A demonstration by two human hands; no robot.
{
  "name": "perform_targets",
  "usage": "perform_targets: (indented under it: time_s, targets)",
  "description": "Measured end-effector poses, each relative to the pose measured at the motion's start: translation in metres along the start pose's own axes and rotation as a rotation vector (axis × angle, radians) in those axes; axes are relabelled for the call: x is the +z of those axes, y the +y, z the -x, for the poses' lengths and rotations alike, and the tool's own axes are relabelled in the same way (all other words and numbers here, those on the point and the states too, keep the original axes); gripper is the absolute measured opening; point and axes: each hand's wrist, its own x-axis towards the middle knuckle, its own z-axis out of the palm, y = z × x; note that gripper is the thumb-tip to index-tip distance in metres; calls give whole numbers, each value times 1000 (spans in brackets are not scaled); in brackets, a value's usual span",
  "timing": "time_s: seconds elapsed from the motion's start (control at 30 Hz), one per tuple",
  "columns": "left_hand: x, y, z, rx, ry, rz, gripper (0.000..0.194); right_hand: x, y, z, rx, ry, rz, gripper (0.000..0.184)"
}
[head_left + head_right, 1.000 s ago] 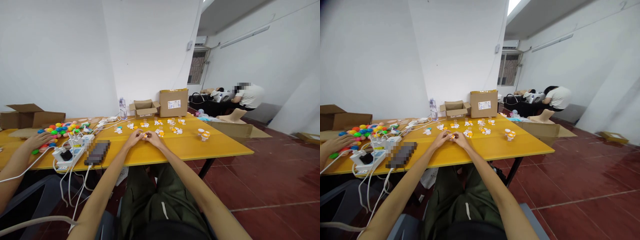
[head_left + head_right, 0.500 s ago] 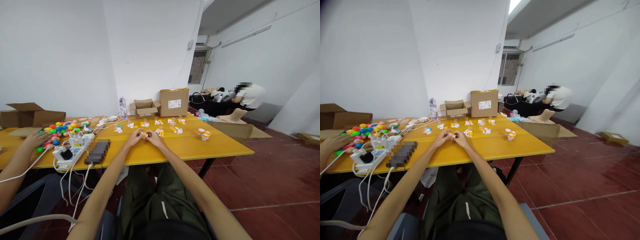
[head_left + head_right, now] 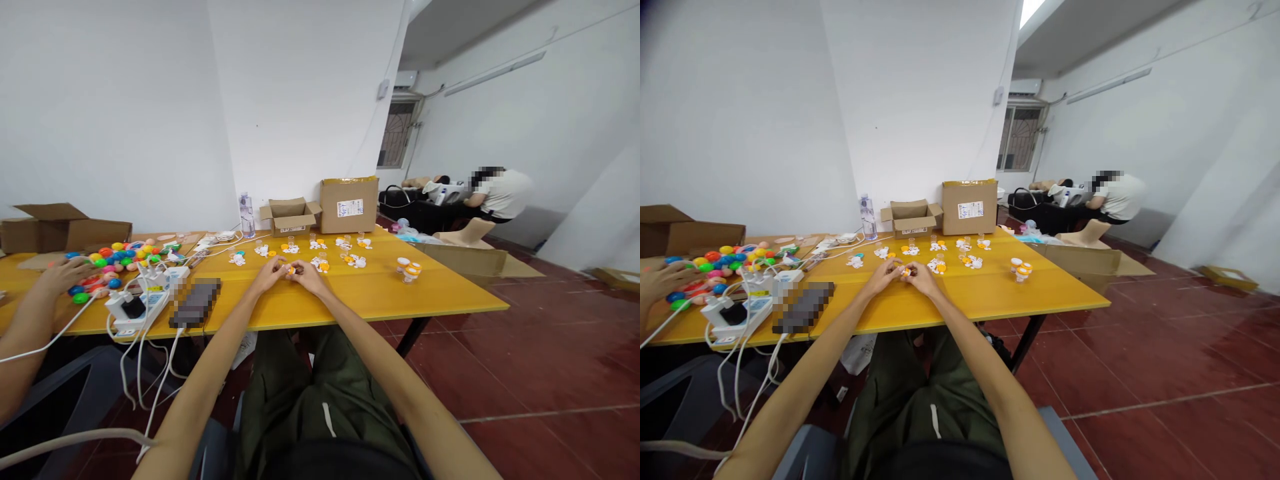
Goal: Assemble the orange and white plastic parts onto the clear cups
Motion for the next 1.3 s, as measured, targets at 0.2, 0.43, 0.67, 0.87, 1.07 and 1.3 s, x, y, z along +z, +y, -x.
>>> perform_targets:
  time_s: [0.2,0.43,0.67,0.87,1.07,1.3]
  targets:
    - [0,3,-2,-3,8,-6,36,-1,1,0,-23,-13,47,25]
    - [-1,5,-1,-67,90,-142,52,-1,3,0,-22,-25,58,26]
    - [-2,3,-2,-65,149,-12,38,-1,6,-3,1,55,72,28]
    - [-5,1,-1,-44,325,-62,17,-4,11,-5,22,138,113,26]
    - [-13,6,3,-7,475,-384,13,-4,10,-4,41,146,123,26]
    - [-15,-7,-2,-271,179,-665,13,-2,8,-4,68,142,108,28]
